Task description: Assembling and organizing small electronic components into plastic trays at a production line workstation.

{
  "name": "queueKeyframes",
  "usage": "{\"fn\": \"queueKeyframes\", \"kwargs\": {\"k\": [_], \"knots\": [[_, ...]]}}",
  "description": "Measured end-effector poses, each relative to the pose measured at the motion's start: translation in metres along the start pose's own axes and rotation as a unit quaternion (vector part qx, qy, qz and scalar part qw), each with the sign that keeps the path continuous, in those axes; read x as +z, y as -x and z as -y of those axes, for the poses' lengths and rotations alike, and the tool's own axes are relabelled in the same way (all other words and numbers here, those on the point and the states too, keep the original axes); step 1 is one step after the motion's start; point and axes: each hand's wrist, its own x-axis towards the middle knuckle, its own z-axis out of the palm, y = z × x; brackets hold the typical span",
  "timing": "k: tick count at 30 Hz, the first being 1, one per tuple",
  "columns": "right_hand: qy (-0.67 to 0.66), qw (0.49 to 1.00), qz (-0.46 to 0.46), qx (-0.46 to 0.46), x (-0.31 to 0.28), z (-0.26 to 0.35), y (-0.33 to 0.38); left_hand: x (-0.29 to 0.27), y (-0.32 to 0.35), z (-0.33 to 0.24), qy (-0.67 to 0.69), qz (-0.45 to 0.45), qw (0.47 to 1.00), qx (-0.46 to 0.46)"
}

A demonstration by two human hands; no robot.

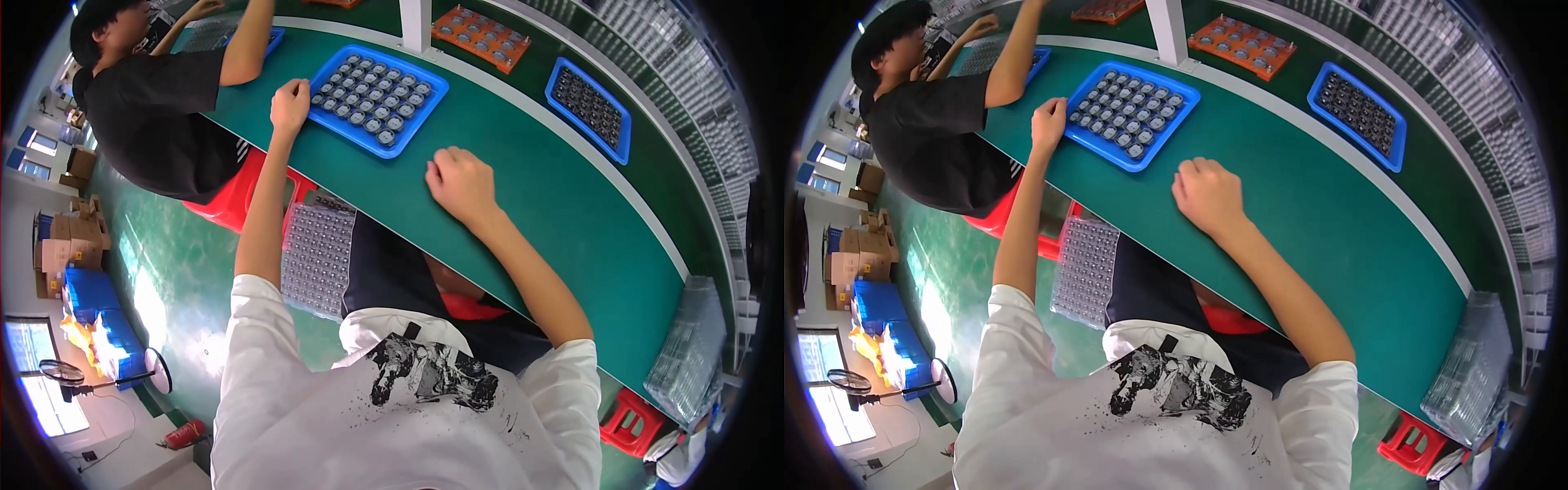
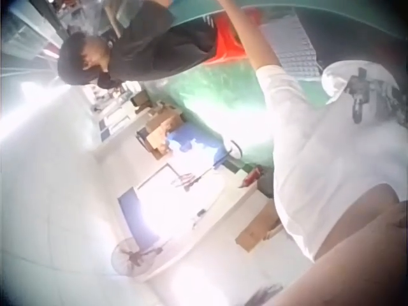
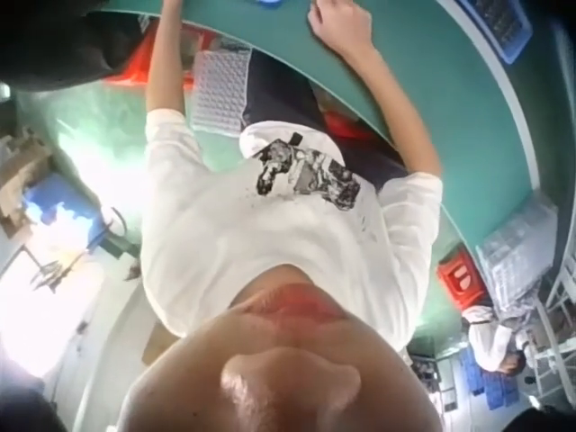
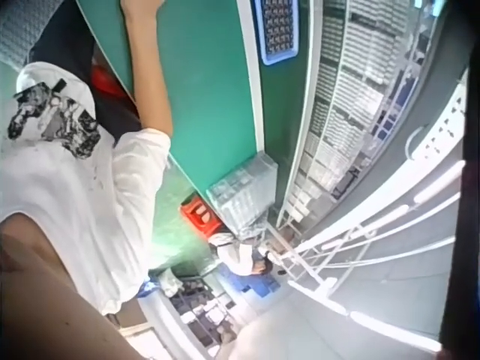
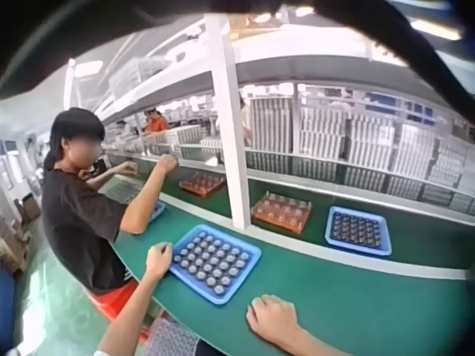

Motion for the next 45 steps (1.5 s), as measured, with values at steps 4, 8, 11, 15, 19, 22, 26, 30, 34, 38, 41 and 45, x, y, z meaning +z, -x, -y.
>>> {"fn": "queueKeyframes", "kwargs": {"k": [4,8,11,15,19,22,26,30,34,38,41,45], "knots": [[-0.067,0.997,0.018,-0.019,-0.037,-0.009,0.018,-0.003,0.006,0.011,0.035,0.002,0.998,0.055],[-0.133,0.979,-0.029,0.152,-0.063,-0.014,0.027,-0.002,0.006,-0.005,0.055,0.028,0.994,0.089],[-0.134,0.961,-0.041,0.236,-0.055,-0.015,0.014,-0.006,-0.006,-0.008,0.095,0.056,0.989,0.102],[-0.213,0.923,-0.056,0.317,-0.037,0.026,0.011,-0.007,-0.001,-0.011,0.111,0.084,0.983,0.115],[-0.185,0.949,0.014,0.257,-0.016,0.099,0.013,-0.003,0.014,-0.017,0.173,0.142,0.967,0.125],[-0.179,0.954,0.030,0.239,0.010,0.125,0.002,0.001,0.015,-0.020,0.205,0.198,0.949,0.134],[-0.145,0.954,0.041,0.258,0.024,0.138,-0.006,-0.040,0.019,-0.018,0.164,0.263,0.941,0.138],[-0.106,0.964,0.069,0.232,0.031,0.146,-0.007,-0.122,0.040,0.034,0.182,0.227,0.953,0.089],[-0.109,0.967,0.091,0.211,0.053,0.164,-0.030,-0.167,0.063,0.149,0.248,0.012,0.961,-0.118],[-0.175,0.968,0.141,0.115,0.109,0.201,-0.085,-0.135,0.125,0.338,0.173,-0.048,0.913,-0.366],[-0.247,0.950,0.180,0.067,0.156,0.215,-0.125,-0.064,0.197,0.422,-0.001,-0.009,0.888,-0.459],[-0.288,0.932,0.218,0.016,0.222,0.251,-0.181,-0.024,0.215,0.470,-0.094,-0.003,0.815,-0.571]]}}
